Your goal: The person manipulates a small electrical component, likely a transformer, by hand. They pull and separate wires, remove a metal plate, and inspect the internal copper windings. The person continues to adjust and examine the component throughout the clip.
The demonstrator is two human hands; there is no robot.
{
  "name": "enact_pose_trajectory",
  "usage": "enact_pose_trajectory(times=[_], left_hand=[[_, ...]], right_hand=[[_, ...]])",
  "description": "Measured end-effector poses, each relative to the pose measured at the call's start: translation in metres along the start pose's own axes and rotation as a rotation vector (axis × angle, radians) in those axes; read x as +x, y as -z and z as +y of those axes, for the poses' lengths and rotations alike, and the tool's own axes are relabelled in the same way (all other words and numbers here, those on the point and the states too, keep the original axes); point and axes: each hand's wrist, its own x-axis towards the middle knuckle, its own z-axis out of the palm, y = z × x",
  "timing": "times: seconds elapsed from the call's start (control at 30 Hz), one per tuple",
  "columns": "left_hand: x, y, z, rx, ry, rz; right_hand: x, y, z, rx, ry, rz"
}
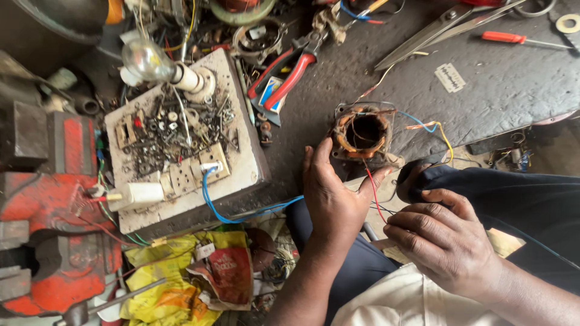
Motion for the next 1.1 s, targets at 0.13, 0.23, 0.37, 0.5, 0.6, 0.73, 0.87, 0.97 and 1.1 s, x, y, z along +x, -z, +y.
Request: enact_pose_trajectory(times=[0.13, 0.23, 0.37, 0.5, 0.6, 0.73, 0.87, 0.97, 1.1], left_hand=[[-0.003, 0.017, 0.002, -0.046, -0.012, -0.018], [-0.006, 0.031, 0.001, -0.150, -0.010, -0.036], [-0.008, 0.039, -0.006, -0.279, 0.008, -0.053], [-0.008, 0.038, -0.006, -0.341, 0.046, -0.078], [-0.005, 0.038, -0.006, -0.376, 0.026, -0.079], [-0.004, 0.037, -0.006, -0.292, -0.005, -0.090], [-0.005, 0.033, -0.006, -0.208, -0.029, -0.109], [-0.004, 0.029, -0.005, -0.190, -0.033, -0.101], [-0.002, 0.031, -0.001, -0.178, -0.043, -0.058]], right_hand=[[-0.001, 0.000, 0.005, 0.025, 0.025, -0.073], [-0.002, 0.005, 0.004, 0.012, 0.009, -0.082], [0.003, 0.021, 0.003, -0.004, -0.212, 0.125], [0.022, 0.018, 0.009, -0.190, -0.354, 0.164], [0.040, 0.005, 0.018, -0.232, -0.293, 0.128], [0.045, -0.002, 0.023, -0.192, -0.339, 0.072], [0.039, -0.006, 0.023, -0.067, -0.472, 0.091], [0.035, -0.005, 0.025, 0.145, -0.694, 0.105], [0.030, 0.002, 0.022, 0.237, -0.692, 0.132]])
